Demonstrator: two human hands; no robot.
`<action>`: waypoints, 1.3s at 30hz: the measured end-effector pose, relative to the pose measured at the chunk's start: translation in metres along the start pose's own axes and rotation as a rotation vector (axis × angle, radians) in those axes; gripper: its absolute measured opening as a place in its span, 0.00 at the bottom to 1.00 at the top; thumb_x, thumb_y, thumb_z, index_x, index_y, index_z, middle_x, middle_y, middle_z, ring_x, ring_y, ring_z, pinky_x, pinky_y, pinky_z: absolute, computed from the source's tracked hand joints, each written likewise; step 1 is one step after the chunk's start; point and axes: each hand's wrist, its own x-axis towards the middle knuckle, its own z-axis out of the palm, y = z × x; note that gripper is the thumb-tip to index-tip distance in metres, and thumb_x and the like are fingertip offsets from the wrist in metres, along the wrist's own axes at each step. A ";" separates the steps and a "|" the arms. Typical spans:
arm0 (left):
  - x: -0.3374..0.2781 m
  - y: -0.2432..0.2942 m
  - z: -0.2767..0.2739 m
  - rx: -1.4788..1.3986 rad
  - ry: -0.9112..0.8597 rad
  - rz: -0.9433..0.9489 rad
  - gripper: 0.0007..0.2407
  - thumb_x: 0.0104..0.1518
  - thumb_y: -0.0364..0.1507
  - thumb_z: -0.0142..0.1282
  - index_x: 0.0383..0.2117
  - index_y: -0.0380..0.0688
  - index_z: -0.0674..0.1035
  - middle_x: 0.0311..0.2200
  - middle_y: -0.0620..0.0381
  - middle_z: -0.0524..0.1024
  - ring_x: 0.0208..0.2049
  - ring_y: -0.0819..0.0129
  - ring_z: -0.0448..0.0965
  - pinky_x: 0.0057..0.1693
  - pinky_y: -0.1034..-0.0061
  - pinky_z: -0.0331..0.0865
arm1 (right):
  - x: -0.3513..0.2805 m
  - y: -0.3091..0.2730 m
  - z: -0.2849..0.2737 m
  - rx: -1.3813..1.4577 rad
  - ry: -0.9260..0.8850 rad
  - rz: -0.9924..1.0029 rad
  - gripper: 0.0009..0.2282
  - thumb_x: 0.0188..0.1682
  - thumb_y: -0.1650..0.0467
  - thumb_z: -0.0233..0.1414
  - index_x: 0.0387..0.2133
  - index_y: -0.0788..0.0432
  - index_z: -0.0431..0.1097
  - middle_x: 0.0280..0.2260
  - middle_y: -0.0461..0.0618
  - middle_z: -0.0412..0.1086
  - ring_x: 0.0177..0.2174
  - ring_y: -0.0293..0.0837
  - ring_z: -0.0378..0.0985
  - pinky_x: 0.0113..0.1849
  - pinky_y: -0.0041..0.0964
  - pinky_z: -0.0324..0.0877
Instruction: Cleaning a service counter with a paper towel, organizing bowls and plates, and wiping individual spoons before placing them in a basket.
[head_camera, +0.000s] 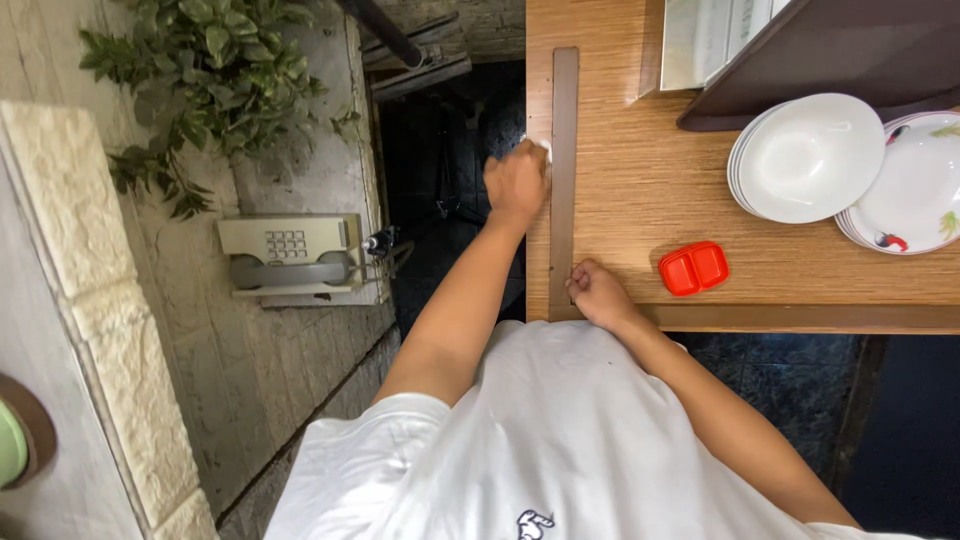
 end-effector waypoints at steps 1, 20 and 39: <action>0.016 -0.003 -0.001 0.001 -0.006 0.002 0.05 0.48 0.31 0.64 0.29 0.49 0.81 0.34 0.57 0.80 0.35 0.57 0.82 0.44 0.58 0.69 | -0.001 -0.003 0.000 0.005 0.000 0.005 0.07 0.49 0.70 0.56 0.33 0.64 0.70 0.25 0.51 0.71 0.26 0.43 0.72 0.32 0.39 0.71; 0.047 -0.017 -0.001 -0.225 0.017 0.025 0.05 0.53 0.25 0.60 0.32 0.51 0.86 0.36 0.63 0.80 0.43 0.65 0.79 0.50 0.64 0.64 | -0.005 -0.037 -0.018 -0.097 -0.034 0.074 0.10 0.47 0.67 0.58 0.32 0.64 0.72 0.25 0.54 0.75 0.28 0.48 0.77 0.34 0.43 0.73; 0.071 -0.031 0.042 -0.796 0.390 -0.445 0.07 0.61 0.28 0.60 0.42 0.44 0.81 0.35 0.50 0.80 0.31 0.48 0.77 0.40 0.59 0.71 | -0.002 -0.013 -0.014 0.109 -0.130 0.093 0.09 0.49 0.69 0.56 0.36 0.63 0.70 0.28 0.50 0.73 0.29 0.42 0.75 0.35 0.38 0.73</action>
